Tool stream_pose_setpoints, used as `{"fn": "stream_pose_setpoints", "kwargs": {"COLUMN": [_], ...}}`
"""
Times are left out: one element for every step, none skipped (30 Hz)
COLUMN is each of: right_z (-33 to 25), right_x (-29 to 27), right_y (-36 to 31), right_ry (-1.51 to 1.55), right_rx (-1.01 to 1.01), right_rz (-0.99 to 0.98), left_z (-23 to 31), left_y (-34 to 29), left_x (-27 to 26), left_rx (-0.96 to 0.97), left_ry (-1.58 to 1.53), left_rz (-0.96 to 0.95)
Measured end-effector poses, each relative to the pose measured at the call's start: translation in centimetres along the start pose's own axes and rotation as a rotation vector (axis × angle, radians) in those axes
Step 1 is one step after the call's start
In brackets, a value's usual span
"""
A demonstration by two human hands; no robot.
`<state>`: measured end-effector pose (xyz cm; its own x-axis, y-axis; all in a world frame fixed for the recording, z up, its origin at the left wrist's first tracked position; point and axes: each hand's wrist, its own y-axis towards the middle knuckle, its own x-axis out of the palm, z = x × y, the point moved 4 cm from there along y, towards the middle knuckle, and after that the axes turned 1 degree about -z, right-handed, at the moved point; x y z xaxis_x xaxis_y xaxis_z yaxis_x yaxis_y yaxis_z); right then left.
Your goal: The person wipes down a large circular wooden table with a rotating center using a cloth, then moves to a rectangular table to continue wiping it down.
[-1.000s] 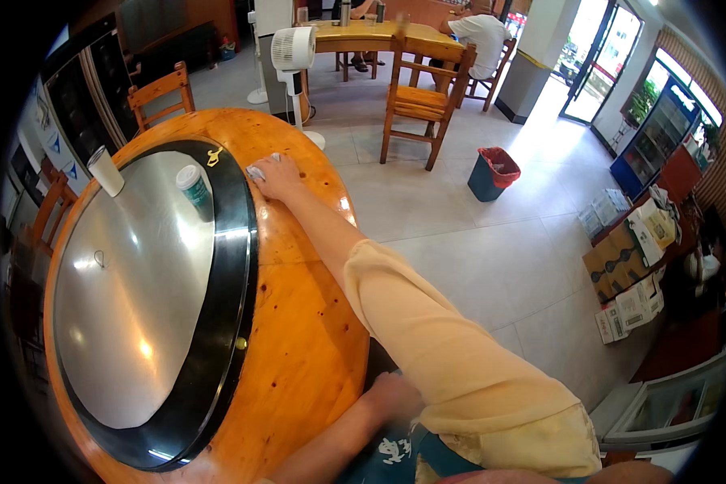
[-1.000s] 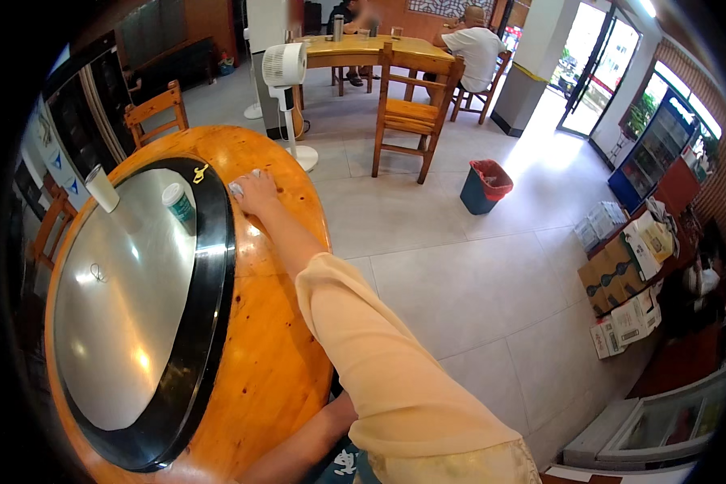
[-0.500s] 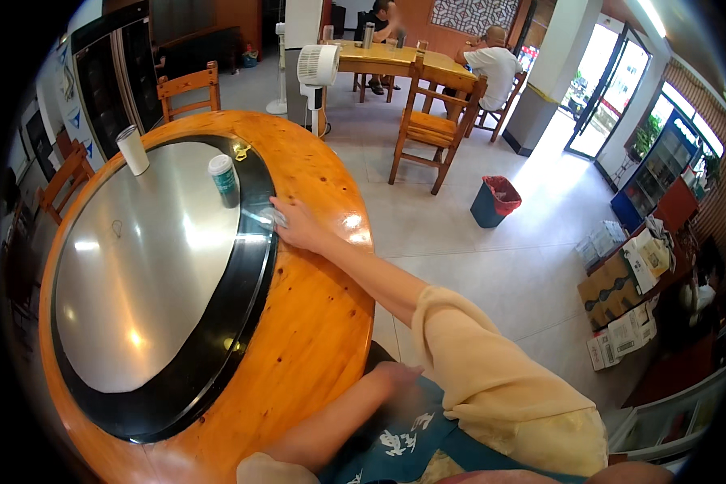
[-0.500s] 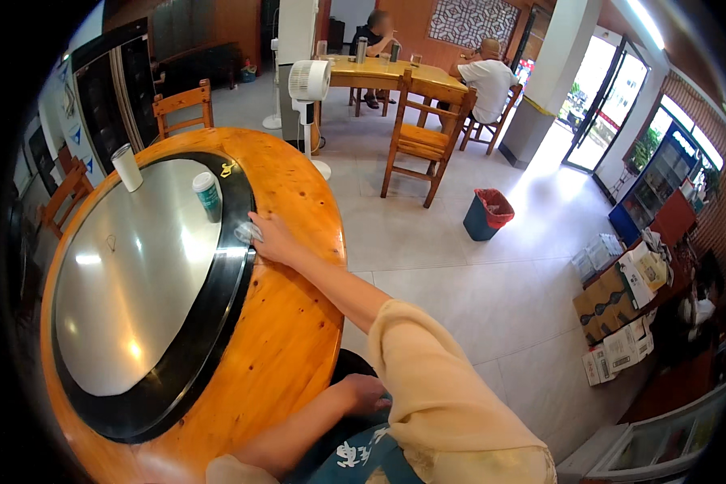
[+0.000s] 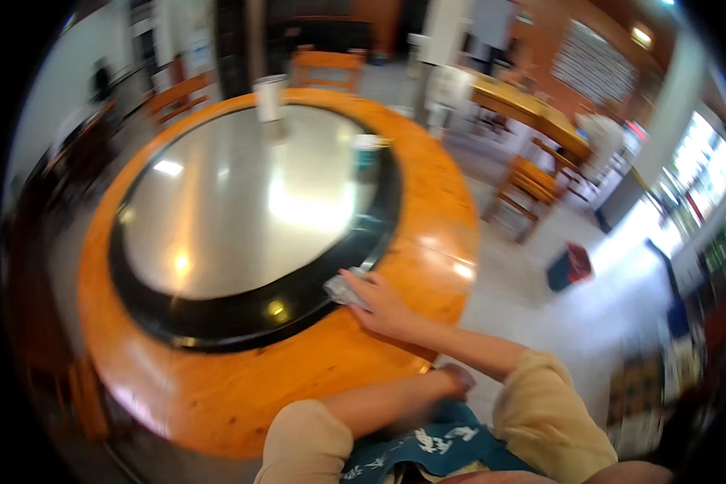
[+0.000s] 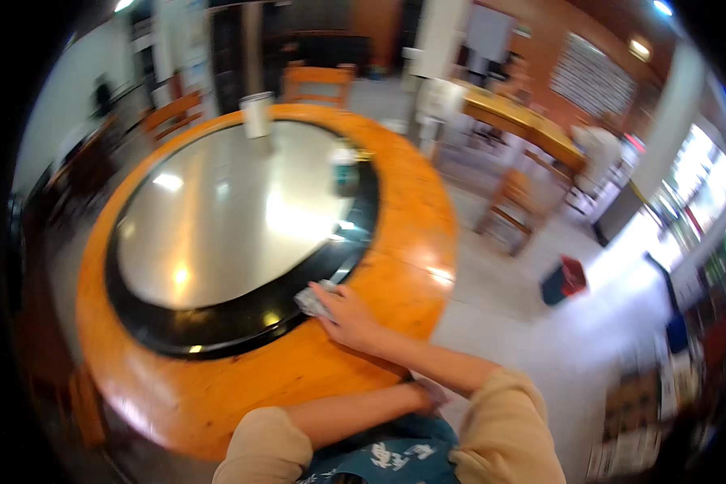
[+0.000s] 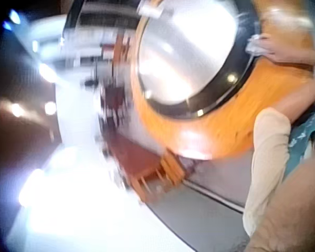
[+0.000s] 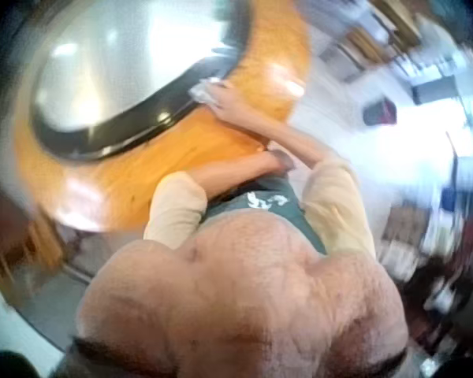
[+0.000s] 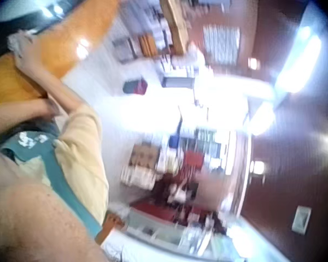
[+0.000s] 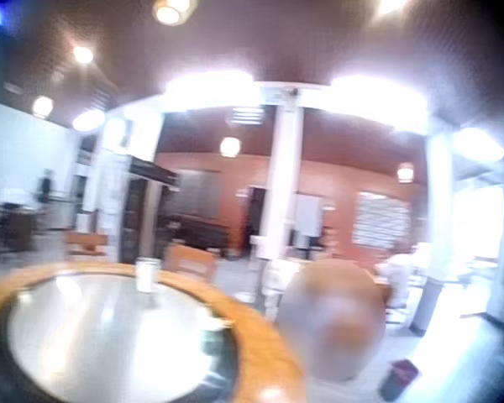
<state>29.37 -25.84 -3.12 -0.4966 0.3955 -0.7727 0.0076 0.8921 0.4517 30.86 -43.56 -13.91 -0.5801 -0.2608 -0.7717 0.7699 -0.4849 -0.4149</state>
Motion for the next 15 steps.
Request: {"fn": "stream_pose_setpoints", "kwargs": {"right_z": [-1.5,-2.8,-3.4,-4.0,-5.7,-6.7,-6.9,-7.3,-8.9,-10.5,-11.1,-12.1,-13.0,-13.2,-13.2], "right_x": [0.0,0.0,-0.1,-0.1,0.5,0.5,0.5,1.8,3.2,3.9,4.4,5.0,5.4,5.8,6.3], "right_y": [0.0,0.0,-0.1,0.2,0.6,0.8,1.1,0.9,0.7,0.5,0.9,1.6,2.2,2.7,3.2], "right_ry": [0.019,0.024,0.039,0.047,0.075,0.121,0.158,0.176,0.189,0.198,0.210,0.236,0.260,0.273,0.288], "right_rx": [-0.035,-0.068,-0.112,-0.150,-0.209,-0.161,-0.098,-0.111,-0.355,-0.605,-0.616,-0.653,-0.687,-0.697,-0.677], "right_rz": [-0.049,-0.093,-0.115,-0.132,-0.165,-0.230,-0.284,-0.298,-0.249,-0.191,-0.194,-0.225,-0.255,-0.264,-0.308], "left_z": [0.1,0.1,0.7,1.3,0.7,0.3,-0.6,-0.3,0.3,0.8,1.1,0.9,0.7,0.6,0.6], "left_y": [1.1,2.1,2.3,2.4,4.1,5.3,4.8,3.7,2.6,1.3,0.9,0.7,1.0,1.2,1.7], "left_x": [0.5,1.0,0.3,-0.6,0.3,0.4,-0.8,-1.1,-1.4,-2.3,-2.8,-2.9,-2.7,-2.7,-2.5], "left_rx": [0.038,0.084,0.046,0.013,0.034,0.070,0.041,0.061,0.087,0.107,0.109,0.102,0.086,0.090,0.094], "left_ry": [-0.031,-0.047,0.037,0.125,0.153,0.192,0.182,0.156,0.133,0.117,0.103,0.100,0.087,0.083,0.076], "left_rz": [0.040,0.085,0.042,-0.009,0.007,0.022,0.042,0.043,0.041,0.044,0.038,0.040,0.036,0.038,0.039]}}
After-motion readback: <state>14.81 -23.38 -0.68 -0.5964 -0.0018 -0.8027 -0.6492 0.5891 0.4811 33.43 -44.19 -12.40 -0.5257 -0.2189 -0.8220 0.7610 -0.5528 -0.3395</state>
